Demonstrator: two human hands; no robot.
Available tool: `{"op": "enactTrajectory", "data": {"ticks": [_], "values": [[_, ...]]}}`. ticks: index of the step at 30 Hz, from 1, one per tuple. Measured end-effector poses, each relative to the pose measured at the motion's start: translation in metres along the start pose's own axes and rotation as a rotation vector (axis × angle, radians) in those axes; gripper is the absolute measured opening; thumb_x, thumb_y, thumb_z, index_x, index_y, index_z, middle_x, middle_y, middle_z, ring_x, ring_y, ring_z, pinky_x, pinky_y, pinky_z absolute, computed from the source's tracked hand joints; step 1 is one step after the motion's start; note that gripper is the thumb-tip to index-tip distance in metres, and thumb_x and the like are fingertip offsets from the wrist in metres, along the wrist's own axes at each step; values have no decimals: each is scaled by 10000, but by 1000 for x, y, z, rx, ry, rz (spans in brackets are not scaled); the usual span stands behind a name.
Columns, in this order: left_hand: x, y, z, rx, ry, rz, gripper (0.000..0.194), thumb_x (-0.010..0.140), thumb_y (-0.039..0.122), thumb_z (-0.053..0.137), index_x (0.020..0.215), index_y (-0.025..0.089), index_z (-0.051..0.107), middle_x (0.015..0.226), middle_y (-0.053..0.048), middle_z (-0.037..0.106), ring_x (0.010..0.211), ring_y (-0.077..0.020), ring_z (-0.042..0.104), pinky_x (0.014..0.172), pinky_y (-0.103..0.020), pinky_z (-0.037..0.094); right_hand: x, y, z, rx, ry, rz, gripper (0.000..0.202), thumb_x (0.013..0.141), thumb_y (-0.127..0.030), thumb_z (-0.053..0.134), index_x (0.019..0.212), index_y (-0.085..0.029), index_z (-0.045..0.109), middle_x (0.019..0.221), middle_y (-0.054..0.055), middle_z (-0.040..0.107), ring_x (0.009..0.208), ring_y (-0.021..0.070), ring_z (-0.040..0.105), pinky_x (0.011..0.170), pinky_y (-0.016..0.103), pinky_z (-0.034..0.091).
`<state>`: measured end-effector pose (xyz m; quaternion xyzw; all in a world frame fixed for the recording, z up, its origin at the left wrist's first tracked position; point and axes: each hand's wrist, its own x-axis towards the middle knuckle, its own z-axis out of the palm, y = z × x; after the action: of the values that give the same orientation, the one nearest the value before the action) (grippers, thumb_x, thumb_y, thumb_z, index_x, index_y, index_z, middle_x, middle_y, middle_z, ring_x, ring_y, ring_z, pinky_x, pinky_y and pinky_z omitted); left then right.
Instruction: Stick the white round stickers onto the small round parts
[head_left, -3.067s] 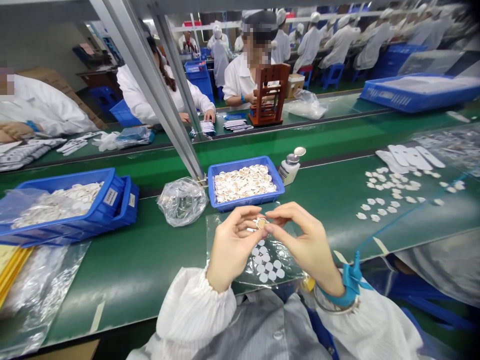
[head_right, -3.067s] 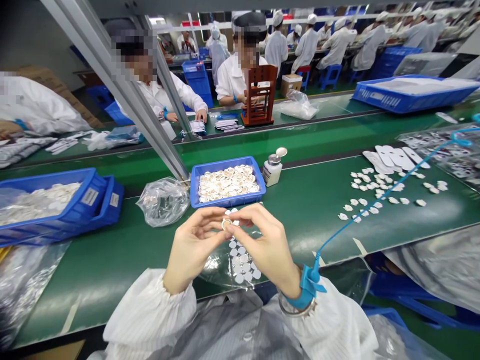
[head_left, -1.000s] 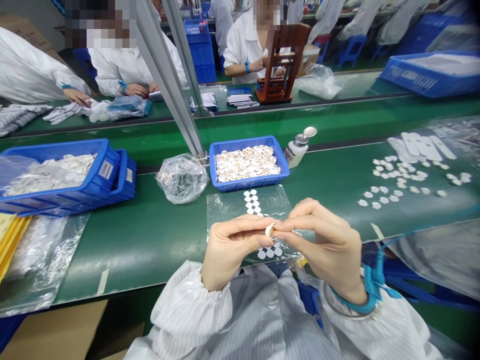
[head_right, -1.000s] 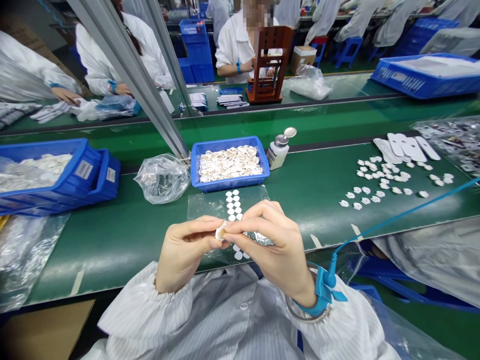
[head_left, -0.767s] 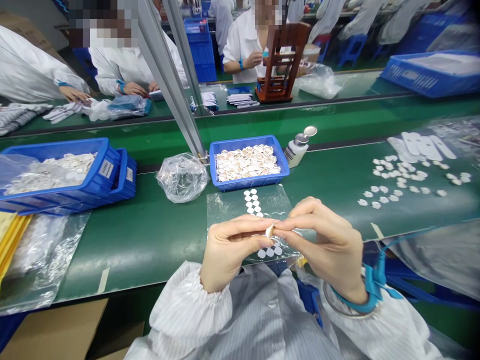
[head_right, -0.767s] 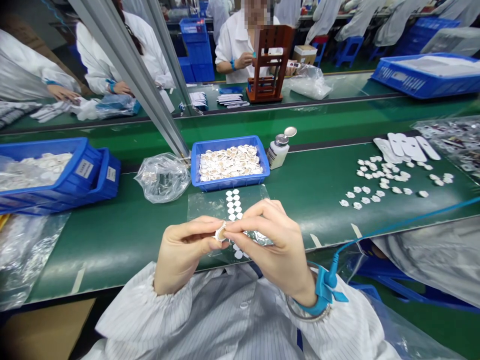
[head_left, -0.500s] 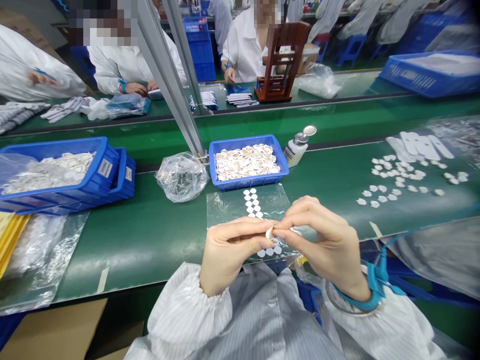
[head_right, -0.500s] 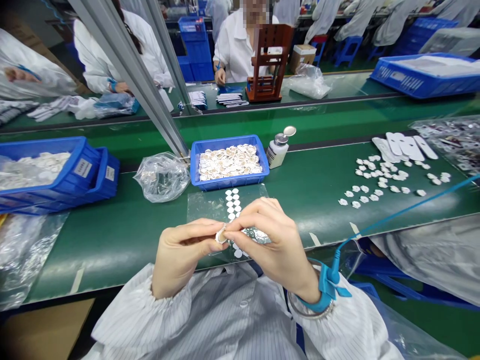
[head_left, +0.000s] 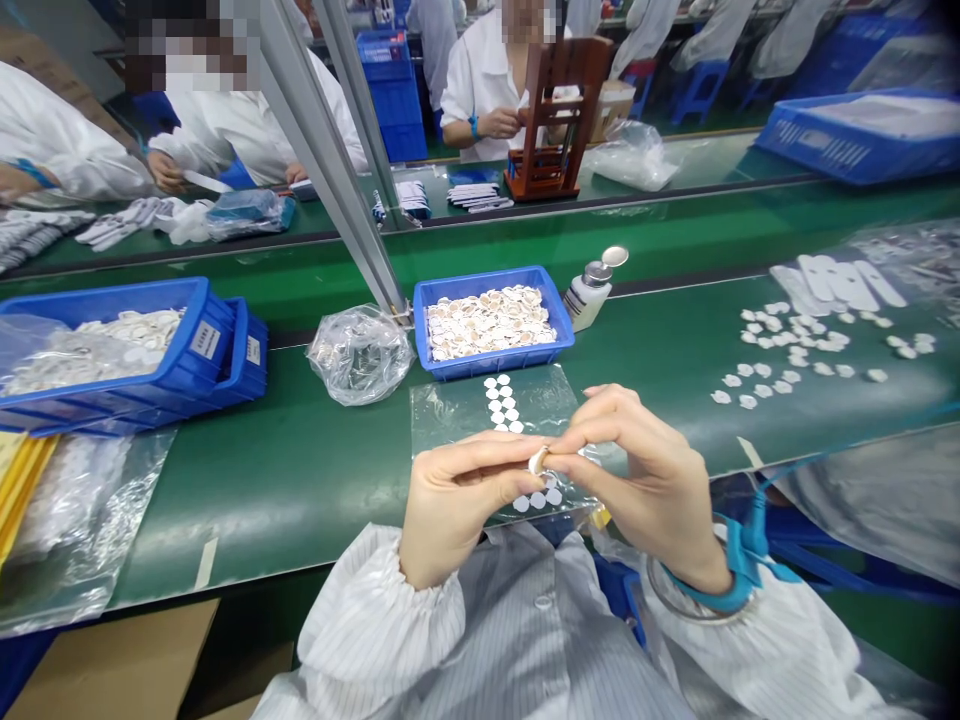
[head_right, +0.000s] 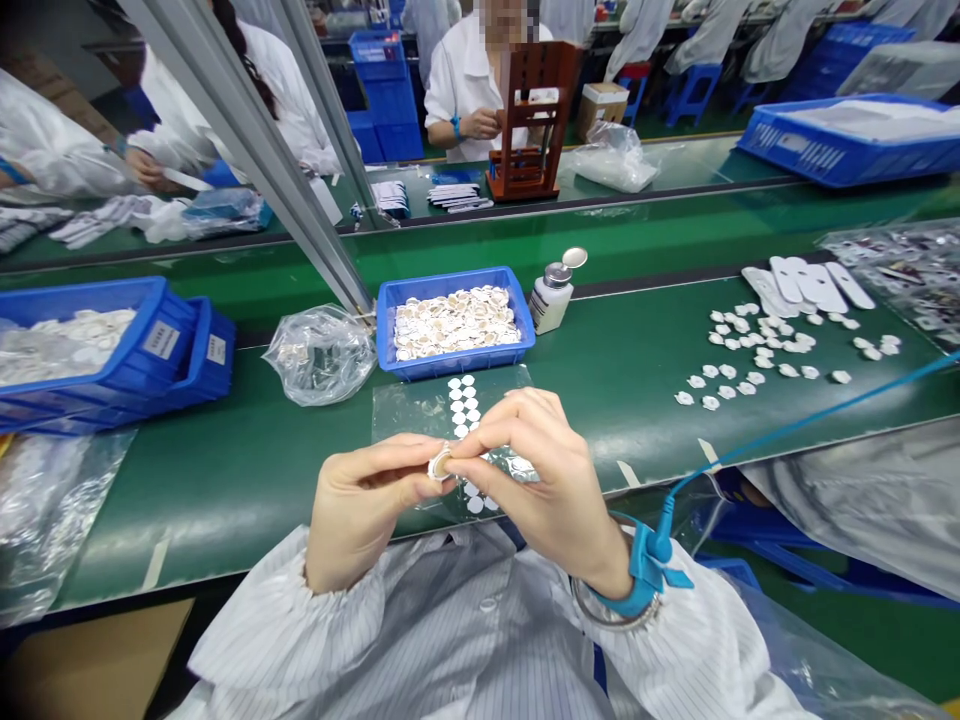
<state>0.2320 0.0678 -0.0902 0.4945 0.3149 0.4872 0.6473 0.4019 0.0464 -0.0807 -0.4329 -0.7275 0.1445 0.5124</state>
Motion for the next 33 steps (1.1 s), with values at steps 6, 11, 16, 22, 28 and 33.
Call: {"op": "enactTrajectory", "data": {"ticks": [6,11,16,22,28,33], "values": [[1,5,0,102,-25,139,280,678,69,812,850,290,805,866,-10,797,792,-148,727,696,-198,606,4,0,-8,-63,-121,-37,80,906,-157,631,878,-217,584,804,-20,602,793,130,545,883,370,406],[-1,0,5,84,28,124,295,675,69,817,862,295,804,837,15,794,779,-107,720,698,-130,583,3,2,-9,-62,-203,-27,72,956,-200,543,885,-208,536,838,-6,565,833,141,508,849,352,387],[-1,-6,9,-1,57,51,273,706,105,807,887,310,799,907,22,793,781,-110,736,691,-138,600,-3,7,-1,-72,-90,-52,56,941,-194,563,899,-222,539,823,-18,568,832,145,527,934,378,387],[0,-7,8,55,37,169,323,718,57,786,915,313,792,946,26,795,894,-128,739,768,-157,606,-4,8,0,-117,40,-56,106,886,-149,649,883,-230,581,771,-40,613,737,127,572,948,390,410],[1,-2,7,166,0,262,356,720,29,774,938,310,787,949,31,795,867,-120,743,781,-158,601,-1,6,-6,-135,-34,-77,82,901,-161,629,893,-220,573,791,-22,616,770,139,574,918,397,413],[0,-3,7,233,19,302,370,712,36,782,948,321,783,933,39,795,848,-117,744,774,-153,599,1,6,-11,-136,-109,-77,63,921,-169,590,898,-224,568,816,-18,583,802,138,541,936,396,388]]}}
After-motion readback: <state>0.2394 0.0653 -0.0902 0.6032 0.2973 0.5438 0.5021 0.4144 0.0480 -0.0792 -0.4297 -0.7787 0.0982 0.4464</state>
